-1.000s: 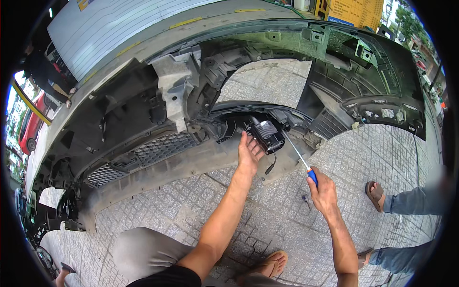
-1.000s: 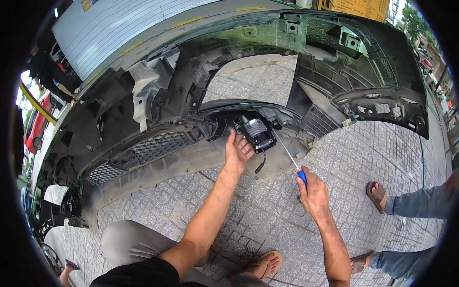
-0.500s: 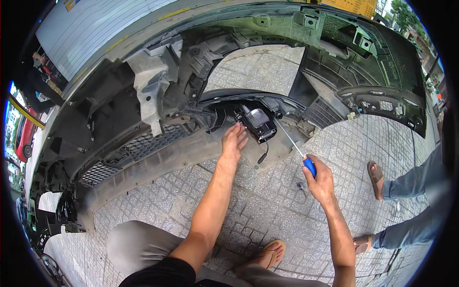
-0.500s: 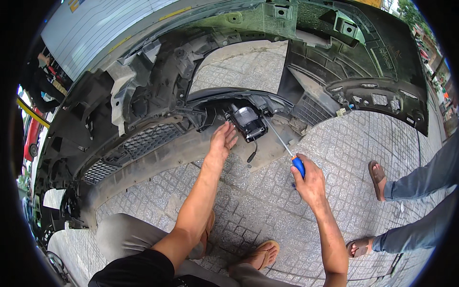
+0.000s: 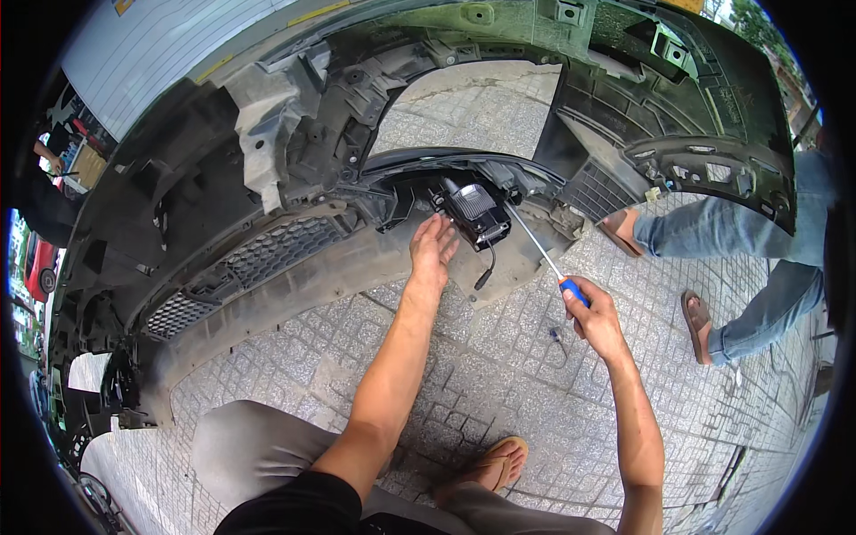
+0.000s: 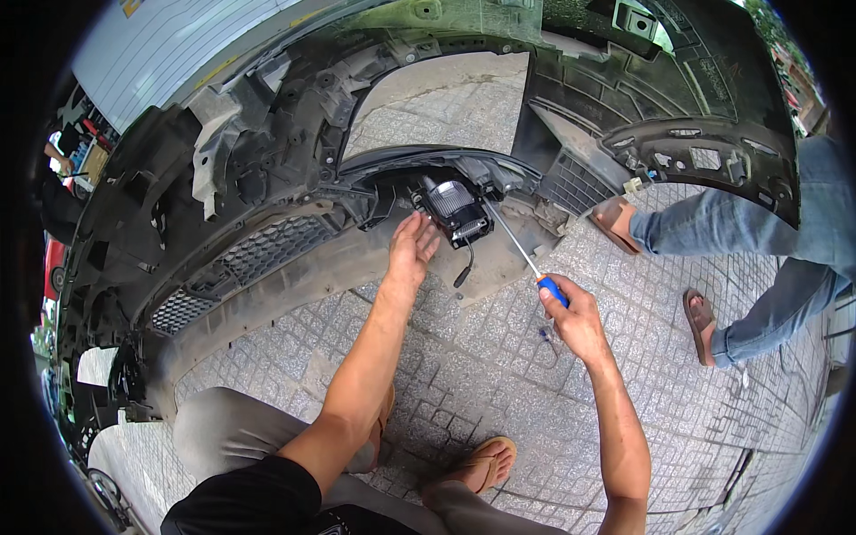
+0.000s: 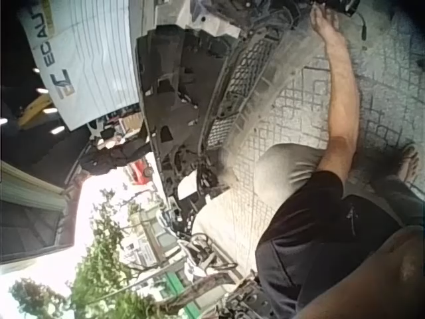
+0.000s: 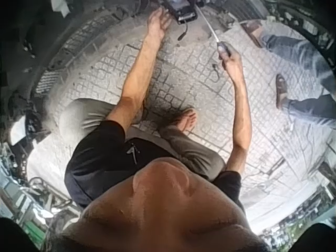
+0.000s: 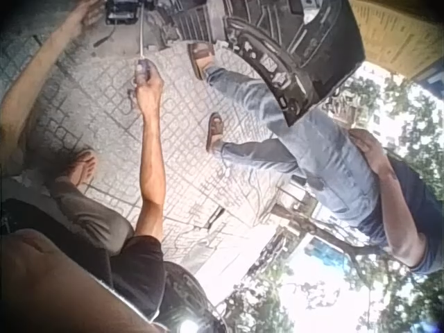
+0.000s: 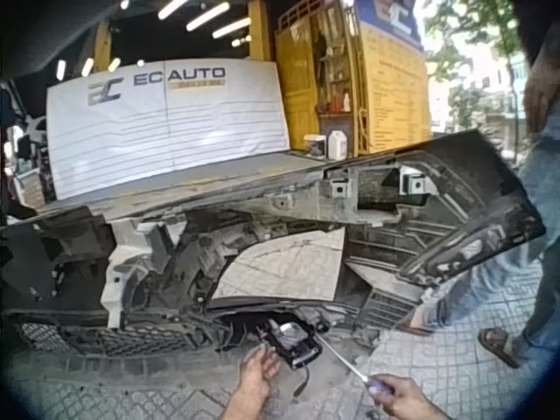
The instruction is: Removing or installing components on a car bumper using a screwdriver.
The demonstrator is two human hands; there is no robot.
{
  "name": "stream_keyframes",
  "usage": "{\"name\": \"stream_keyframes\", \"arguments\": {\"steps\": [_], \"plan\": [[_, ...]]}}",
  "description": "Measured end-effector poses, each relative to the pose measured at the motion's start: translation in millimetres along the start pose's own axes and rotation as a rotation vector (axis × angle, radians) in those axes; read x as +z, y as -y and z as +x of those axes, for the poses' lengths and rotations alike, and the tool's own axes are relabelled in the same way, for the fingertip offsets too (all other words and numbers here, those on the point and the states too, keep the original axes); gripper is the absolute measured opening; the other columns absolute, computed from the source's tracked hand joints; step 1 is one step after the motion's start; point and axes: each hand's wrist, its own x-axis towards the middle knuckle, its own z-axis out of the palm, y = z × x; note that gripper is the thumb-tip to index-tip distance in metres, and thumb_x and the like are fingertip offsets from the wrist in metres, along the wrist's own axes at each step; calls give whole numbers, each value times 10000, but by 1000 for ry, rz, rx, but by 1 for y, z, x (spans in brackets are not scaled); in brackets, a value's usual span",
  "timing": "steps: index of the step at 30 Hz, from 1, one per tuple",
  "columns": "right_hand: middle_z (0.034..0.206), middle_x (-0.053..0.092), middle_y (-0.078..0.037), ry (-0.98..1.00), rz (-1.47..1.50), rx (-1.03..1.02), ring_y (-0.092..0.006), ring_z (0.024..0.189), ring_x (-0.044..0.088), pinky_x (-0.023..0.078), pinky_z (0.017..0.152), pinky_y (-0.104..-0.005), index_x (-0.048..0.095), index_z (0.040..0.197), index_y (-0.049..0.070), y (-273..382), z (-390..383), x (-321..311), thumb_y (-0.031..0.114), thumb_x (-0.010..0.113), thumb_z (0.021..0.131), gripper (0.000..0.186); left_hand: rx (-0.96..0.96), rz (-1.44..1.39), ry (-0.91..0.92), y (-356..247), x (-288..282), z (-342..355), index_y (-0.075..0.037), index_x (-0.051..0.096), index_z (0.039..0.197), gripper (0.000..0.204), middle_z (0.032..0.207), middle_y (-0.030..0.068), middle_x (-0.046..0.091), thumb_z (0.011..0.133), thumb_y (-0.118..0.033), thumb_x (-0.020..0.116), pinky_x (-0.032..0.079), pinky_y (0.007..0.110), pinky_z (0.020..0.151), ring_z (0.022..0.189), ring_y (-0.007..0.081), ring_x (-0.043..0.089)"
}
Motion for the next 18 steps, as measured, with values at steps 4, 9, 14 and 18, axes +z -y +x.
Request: {"name": "stream_keyframes", "arguments": {"steps": [4,9,14,18], "plan": [[761,630,-56,64,107,27,-113,574,541,428,513,-290,661,1238,31,-3,3,-5,277,661,1001,342,-27,23,0,-1,2,-1,-127,570,1353,399,1370,64,606,1022,-346,613,432,480,1048,1261,262,544],[934,725,-202,-160,-461,-281,-316,761,720,561,717,-405,631,1238,3,6,-23,-5,226,666,961,357,-28,91,-26,-9,1,-18,-89,554,1381,442,1405,94,583,1039,-369,571,435,462,1047,1244,262,544],[975,725,-209,-56,-375,-417,-350,885,727,560,816,-436,618,1268,15,0,-71,14,188,658,957,358,-30,122,-9,-20,0,-34,-85,565,1381,430,1362,86,603,1037,-342,585,437,461,1044,1229,252,546],[983,718,-227,23,-264,-278,-349,887,721,551,807,-430,616,1301,27,-2,-51,55,217,642,981,373,-32,46,62,-15,10,-36,-77,597,1339,349,1245,74,662,1031,-239,619,479,473,1027,1167,245,604]]}}
